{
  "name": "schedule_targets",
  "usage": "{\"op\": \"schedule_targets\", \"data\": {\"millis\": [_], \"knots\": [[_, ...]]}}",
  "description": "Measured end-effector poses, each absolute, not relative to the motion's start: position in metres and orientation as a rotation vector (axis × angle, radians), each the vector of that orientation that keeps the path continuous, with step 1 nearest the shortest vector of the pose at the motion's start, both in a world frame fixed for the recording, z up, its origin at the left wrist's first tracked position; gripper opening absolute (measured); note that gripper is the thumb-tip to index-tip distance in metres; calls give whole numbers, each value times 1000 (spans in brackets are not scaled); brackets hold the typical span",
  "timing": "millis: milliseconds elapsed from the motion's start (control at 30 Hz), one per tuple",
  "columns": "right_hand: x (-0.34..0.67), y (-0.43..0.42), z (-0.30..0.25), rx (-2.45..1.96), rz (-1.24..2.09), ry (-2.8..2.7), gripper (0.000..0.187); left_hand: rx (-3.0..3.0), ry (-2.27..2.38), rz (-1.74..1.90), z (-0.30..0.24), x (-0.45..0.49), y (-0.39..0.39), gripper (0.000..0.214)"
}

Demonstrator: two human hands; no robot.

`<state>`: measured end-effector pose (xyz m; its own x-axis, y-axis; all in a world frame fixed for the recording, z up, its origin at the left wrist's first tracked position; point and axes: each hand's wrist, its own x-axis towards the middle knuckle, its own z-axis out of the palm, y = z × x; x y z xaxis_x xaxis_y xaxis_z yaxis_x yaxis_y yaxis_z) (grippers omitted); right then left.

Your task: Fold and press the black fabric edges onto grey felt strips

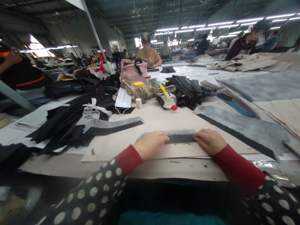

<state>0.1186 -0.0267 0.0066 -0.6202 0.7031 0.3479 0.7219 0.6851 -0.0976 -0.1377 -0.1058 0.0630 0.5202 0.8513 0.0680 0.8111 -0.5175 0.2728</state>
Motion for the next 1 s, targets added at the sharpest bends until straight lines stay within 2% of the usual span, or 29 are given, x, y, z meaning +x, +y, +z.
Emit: {"op": "schedule_targets", "data": {"millis": [267, 567, 733, 867, 1000], "knots": [[121, -40, 10, -1152, -196, -2551, 22, 2812, 1455, 87, 43, -102, -109, 32], [132, -57, 6, -1172, -151, -2525, 27, 2818, 1362, -272, 74, -71, -80, 23], [130, -57, 5, -1159, -123, -2511, 26, 2899, 1172, 77, 60, -34, -49, 23], [147, -47, 11, -1122, 31, -2483, 29, 2850, 1158, 302, 34, -33, -41, 22], [166, -31, 16, -1289, 57, -2329, 31, 2804, 1132, 546, 19, -41, -44, 24]]}}
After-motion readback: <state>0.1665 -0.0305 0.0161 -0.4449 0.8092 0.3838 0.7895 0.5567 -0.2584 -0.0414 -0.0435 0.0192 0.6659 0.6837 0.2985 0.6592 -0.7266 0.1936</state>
